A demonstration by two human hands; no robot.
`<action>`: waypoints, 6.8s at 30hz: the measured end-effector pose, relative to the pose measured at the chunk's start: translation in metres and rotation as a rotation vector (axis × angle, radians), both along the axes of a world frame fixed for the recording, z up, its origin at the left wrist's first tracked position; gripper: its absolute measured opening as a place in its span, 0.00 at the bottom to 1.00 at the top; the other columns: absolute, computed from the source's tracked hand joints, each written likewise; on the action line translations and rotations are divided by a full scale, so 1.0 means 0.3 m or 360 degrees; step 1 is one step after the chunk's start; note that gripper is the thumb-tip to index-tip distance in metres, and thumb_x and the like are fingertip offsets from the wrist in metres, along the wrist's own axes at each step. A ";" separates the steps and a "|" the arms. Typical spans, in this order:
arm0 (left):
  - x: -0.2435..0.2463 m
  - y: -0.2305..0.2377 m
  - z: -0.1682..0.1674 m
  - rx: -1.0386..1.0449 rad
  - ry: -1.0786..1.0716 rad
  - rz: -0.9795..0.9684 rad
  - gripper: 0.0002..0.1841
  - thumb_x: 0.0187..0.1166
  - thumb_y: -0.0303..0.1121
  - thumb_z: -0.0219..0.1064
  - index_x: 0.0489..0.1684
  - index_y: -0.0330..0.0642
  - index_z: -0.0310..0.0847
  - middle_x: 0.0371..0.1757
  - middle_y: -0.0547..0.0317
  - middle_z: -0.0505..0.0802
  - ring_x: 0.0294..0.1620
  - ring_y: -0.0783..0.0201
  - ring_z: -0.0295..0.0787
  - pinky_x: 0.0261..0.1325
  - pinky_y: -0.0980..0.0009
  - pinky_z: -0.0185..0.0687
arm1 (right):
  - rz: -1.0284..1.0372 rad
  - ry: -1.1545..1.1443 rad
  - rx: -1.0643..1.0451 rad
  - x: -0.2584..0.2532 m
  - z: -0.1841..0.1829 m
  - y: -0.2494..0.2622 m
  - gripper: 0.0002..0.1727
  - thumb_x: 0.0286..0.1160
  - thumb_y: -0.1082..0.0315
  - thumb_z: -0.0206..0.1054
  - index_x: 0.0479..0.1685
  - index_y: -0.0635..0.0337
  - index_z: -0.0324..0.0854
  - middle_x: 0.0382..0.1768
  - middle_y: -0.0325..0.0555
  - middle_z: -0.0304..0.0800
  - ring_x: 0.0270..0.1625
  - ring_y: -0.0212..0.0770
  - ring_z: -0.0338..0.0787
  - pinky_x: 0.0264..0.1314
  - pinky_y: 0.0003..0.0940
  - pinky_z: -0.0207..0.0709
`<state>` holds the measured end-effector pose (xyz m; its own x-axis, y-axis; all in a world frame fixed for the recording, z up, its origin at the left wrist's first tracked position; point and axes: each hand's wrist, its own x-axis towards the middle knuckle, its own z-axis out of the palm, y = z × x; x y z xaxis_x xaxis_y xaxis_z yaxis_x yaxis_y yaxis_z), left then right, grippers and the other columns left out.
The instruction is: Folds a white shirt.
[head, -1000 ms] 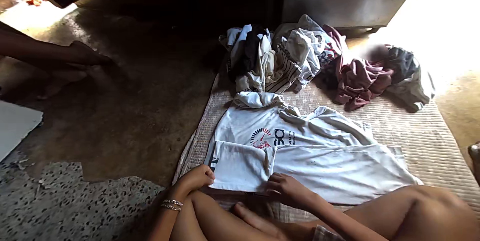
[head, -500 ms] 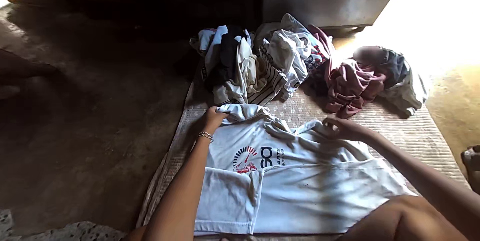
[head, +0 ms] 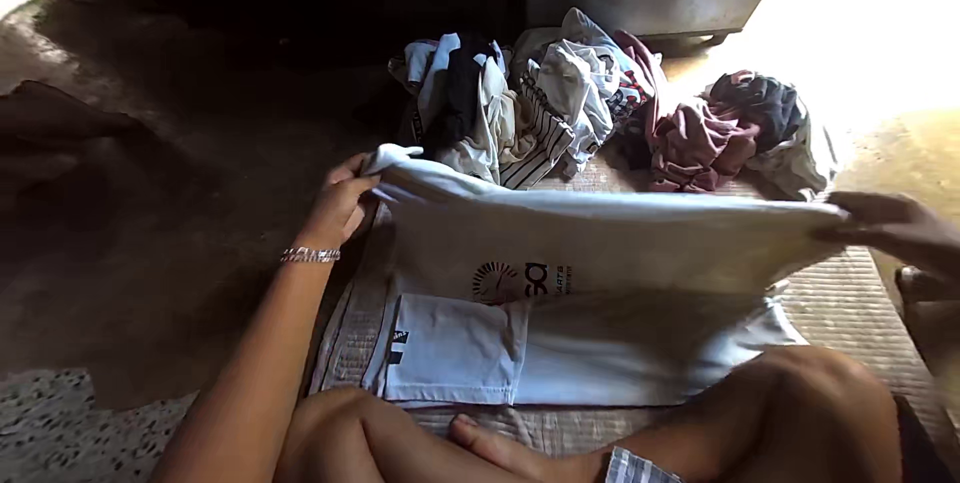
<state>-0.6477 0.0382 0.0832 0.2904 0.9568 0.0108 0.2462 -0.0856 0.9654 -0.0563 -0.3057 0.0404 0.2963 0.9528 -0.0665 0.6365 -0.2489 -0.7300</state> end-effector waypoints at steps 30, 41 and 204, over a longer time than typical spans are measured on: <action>-0.174 -0.276 -0.325 -0.0089 0.0805 -0.0023 0.09 0.82 0.23 0.64 0.51 0.29 0.89 0.57 0.41 0.92 0.60 0.54 0.86 0.69 0.55 0.75 | -0.0496 -0.0260 -0.1593 -0.317 -0.272 -0.071 0.20 0.86 0.63 0.63 0.60 0.77 0.80 0.56 0.71 0.87 0.57 0.61 0.89 0.63 0.59 0.79; -0.230 -0.275 -0.330 -0.0180 0.0352 0.0490 0.07 0.78 0.20 0.67 0.48 0.27 0.85 0.47 0.50 0.89 0.43 0.72 0.81 0.51 0.71 0.77 | -0.1085 0.0227 -0.0993 -0.215 -0.297 -0.021 0.25 0.90 0.61 0.58 0.72 0.77 0.73 0.72 0.75 0.75 0.74 0.66 0.78 0.73 0.64 0.70; -0.248 -0.605 -0.245 -0.0685 0.1432 0.0207 0.16 0.78 0.31 0.73 0.56 0.26 0.85 0.55 0.32 0.89 0.57 0.42 0.86 0.64 0.44 0.76 | -0.0685 0.0555 -0.1084 -0.202 -0.297 -0.255 0.17 0.80 0.70 0.69 0.62 0.68 0.79 0.42 0.48 0.87 0.38 0.30 0.83 0.48 0.30 0.78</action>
<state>-0.7221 -0.1432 0.0097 -0.0865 0.8524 -0.5157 0.8820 0.3062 0.3582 -0.1168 -0.3822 -0.0485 0.4775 0.4833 -0.7338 0.1553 -0.8684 -0.4709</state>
